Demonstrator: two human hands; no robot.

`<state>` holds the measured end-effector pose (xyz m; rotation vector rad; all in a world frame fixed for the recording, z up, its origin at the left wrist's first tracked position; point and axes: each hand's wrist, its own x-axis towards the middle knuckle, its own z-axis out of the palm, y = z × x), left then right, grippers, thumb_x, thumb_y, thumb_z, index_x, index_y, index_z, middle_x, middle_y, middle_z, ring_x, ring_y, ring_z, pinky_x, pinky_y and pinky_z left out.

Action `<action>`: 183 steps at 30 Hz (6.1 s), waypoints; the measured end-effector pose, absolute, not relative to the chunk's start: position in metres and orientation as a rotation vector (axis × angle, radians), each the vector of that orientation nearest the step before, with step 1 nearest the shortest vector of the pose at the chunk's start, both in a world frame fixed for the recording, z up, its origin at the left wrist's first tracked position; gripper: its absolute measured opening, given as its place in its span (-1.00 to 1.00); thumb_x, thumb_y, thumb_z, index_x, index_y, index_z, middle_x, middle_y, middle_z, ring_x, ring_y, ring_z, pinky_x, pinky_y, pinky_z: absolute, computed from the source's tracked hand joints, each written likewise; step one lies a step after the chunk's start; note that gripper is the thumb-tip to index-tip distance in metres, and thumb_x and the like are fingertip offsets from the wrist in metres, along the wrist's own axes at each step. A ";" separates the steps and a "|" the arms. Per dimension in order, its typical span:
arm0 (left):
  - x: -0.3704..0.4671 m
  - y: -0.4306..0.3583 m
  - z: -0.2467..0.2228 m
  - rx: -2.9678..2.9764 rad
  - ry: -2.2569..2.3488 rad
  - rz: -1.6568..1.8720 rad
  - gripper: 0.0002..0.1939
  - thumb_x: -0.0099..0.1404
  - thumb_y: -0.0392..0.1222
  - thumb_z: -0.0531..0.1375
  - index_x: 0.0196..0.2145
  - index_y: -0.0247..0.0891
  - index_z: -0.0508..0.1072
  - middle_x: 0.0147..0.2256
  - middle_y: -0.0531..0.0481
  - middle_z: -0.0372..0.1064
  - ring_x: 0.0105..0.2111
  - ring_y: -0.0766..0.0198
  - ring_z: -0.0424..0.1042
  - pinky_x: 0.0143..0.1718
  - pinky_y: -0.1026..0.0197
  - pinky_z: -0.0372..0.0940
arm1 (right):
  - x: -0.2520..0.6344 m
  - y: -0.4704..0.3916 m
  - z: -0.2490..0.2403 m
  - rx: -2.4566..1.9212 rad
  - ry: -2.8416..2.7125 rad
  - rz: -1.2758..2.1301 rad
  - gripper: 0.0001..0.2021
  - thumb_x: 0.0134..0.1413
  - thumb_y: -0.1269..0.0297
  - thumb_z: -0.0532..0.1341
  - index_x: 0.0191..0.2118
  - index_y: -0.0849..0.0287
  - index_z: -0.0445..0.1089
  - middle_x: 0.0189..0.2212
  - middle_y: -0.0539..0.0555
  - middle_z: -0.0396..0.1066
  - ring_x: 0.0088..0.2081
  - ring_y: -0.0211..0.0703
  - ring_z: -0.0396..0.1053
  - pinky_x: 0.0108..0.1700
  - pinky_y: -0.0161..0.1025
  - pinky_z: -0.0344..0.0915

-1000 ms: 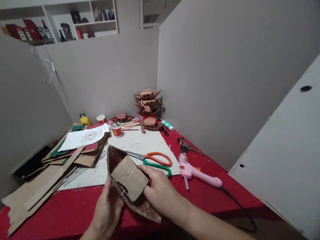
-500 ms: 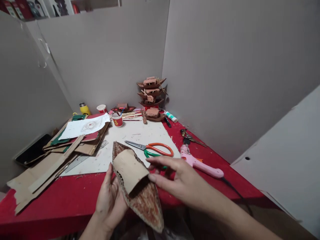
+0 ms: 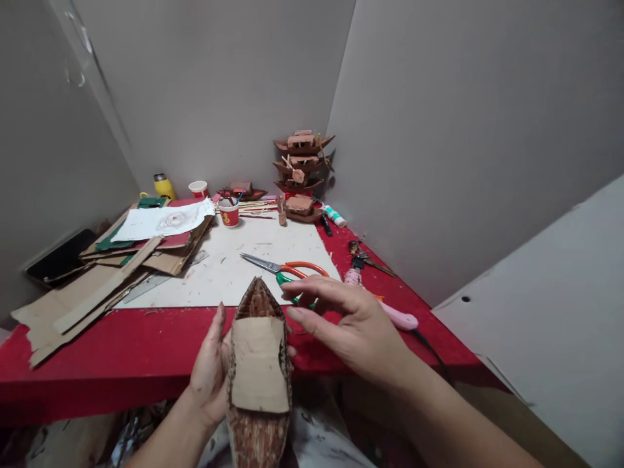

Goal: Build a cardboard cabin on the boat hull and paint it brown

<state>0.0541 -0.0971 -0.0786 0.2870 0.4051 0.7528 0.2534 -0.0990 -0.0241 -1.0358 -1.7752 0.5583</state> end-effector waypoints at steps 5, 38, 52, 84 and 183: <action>0.049 -0.124 -0.091 0.237 0.393 0.678 -0.29 0.40 0.25 -0.08 0.07 -0.45 0.47 -0.12 -0.31 0.57 -0.08 -0.06 0.54 0.07 -0.02 0.28 | 0.252 -0.109 -0.034 -0.886 -1.855 0.648 -0.84 0.15 0.38 0.30 -0.14 0.12 0.53 -0.25 0.06 0.56 -0.18 -0.16 0.50 -0.12 -0.24 0.44; 0.054 -0.133 -0.085 0.113 0.456 0.776 -0.53 0.39 0.08 0.10 -0.11 -0.40 0.57 -0.28 -0.15 0.62 -0.30 0.09 0.59 -0.08 0.08 0.38 | 0.256 -0.128 -0.040 -0.798 -2.334 0.290 -0.17 0.03 -0.08 0.34 0.35 0.04 0.05 0.17 0.22 0.32 0.24 0.10 0.18 0.23 0.06 0.17; 0.063 -0.132 -0.070 0.188 0.506 0.801 -0.44 0.43 0.10 0.00 -0.15 -0.47 0.58 -0.34 -0.22 0.61 -0.28 0.01 0.59 -0.04 0.02 0.36 | 0.263 -0.133 -0.031 -0.811 -2.348 0.255 -0.08 -0.08 -0.07 0.41 0.35 0.01 0.00 0.24 0.20 0.22 0.27 0.03 0.13 0.26 0.00 0.14; 0.074 -0.131 -0.076 0.247 0.422 1.033 -0.52 0.43 0.02 0.03 0.10 -0.35 0.46 -0.08 -0.17 0.57 0.04 0.04 0.47 0.19 0.06 0.20 | 0.220 -0.126 -0.048 -0.712 -2.263 -0.057 -0.45 0.31 0.11 0.07 0.35 0.09 0.05 0.33 0.22 0.03 0.33 0.09 -0.01 0.33 0.12 -0.06; -0.018 -0.050 0.011 2.316 1.057 0.458 -0.63 0.24 -0.05 0.25 0.01 -0.05 0.50 -0.06 -0.05 0.54 -0.12 0.02 0.52 -0.16 0.18 0.41 | 0.253 -0.089 -0.033 -1.391 -2.491 0.249 -0.84 0.32 0.29 0.08 -0.19 0.10 0.42 -0.36 0.02 0.39 -0.38 -0.16 0.32 -0.37 -0.24 0.08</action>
